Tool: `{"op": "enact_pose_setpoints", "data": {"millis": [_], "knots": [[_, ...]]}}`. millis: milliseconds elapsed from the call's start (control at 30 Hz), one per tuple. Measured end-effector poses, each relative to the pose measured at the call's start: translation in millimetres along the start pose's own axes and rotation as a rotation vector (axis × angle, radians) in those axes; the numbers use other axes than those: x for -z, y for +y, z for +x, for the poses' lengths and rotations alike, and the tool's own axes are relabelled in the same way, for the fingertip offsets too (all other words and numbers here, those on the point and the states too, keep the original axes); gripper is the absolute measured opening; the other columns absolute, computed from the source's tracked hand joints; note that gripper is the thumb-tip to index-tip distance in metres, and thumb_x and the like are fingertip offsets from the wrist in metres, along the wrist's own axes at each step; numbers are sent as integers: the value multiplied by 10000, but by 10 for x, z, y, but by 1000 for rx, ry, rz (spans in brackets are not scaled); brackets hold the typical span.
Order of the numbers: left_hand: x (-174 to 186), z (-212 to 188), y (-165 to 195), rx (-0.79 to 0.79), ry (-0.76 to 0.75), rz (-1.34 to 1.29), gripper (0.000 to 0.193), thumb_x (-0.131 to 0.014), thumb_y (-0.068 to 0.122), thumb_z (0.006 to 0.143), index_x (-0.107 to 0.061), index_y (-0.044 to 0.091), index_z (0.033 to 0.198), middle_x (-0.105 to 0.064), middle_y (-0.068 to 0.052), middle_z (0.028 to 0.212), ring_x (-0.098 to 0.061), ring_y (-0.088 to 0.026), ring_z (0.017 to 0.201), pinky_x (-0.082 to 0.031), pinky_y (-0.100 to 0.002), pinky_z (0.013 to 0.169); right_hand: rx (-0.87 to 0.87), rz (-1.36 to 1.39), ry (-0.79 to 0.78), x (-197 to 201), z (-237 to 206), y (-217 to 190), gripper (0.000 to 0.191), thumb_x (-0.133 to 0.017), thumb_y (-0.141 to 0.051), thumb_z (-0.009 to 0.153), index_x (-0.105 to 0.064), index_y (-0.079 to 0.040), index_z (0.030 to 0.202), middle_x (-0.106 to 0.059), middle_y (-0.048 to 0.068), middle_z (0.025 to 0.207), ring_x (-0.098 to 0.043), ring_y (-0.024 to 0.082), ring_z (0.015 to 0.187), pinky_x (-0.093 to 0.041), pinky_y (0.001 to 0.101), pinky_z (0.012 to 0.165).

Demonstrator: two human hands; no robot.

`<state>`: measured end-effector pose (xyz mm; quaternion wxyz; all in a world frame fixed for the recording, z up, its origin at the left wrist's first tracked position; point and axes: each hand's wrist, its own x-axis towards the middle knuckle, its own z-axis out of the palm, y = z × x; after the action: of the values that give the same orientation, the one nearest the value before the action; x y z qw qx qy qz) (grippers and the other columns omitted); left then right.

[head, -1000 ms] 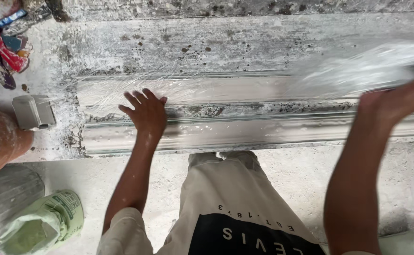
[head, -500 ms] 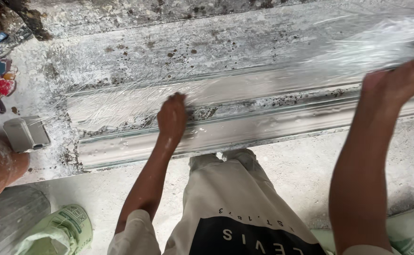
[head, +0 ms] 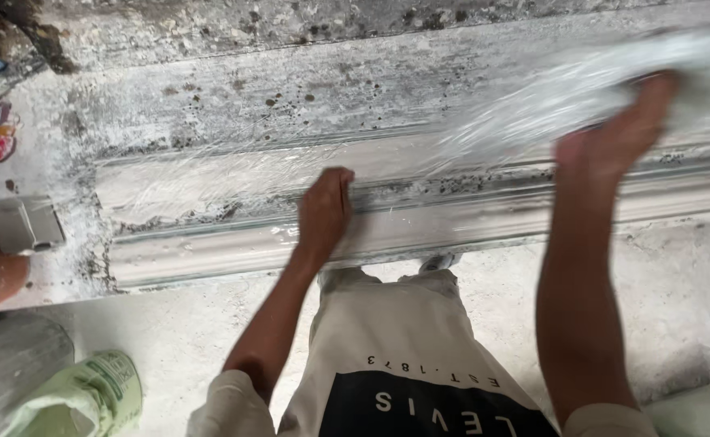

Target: The person applies wet plaster from a bowl onto a long decorative molding laid on a workbench, spreading it by hand along the grooves. They then lay strands of fiberglass mesh over the wet plaster and press them in, and finally smooth the surface using a small sponge block, working along the length of the molding.

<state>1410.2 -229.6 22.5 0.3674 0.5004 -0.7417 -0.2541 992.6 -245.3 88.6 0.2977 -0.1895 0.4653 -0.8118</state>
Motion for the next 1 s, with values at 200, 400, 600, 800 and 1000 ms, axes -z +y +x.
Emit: {"op": "enact_pose_setpoints", "data": {"millis": [200,400,600,800,1000], "knots": [[-18,225,210,191,24,931,462,-472,336,1016,-616,-34,1253,-633,-278,1286,-565,-448,1237,-451,-617,927,5,254,-315,402,587,-158,430,-530,-381,1042,-587,-17,1266,-586,129,1264,-568,276,1259,-524,487,1188],[-1254,-27,1645,146,17,-333,302,-520,143,1079,-585,-35,1314,-640,-267,1295,-620,-399,1219,-492,-436,1025,-269,131,-170,278,85,264,377,-532,-241,1068,-560,-15,1368,-646,134,1325,-586,250,1263,-474,431,1156],[-1054,-28,1196,72,179,216,127,-593,-15,1008,-677,51,1078,-740,-184,981,-712,-363,846,-563,-463,679,-171,130,14,656,1419,-406,507,-455,-366,1070,-461,-3,1423,-557,242,1460,-606,351,1339,-545,490,1134],[-577,153,593,245,27,1011,302,-553,317,1087,-688,47,1104,-701,-191,1111,-671,-380,1065,-527,-533,865,48,257,-412,1000,1737,-387,496,-524,-352,1131,-528,51,1419,-586,208,1390,-557,356,1327,-474,548,1170],[-1411,46,1757,145,127,-206,378,-523,196,1118,-575,-56,1396,-580,-287,1411,-547,-462,1293,-424,-531,1066,800,-937,-568,663,358,234,489,-553,-335,1189,-476,41,1492,-613,151,1377,-612,261,1344,-560,476,1157]]}}
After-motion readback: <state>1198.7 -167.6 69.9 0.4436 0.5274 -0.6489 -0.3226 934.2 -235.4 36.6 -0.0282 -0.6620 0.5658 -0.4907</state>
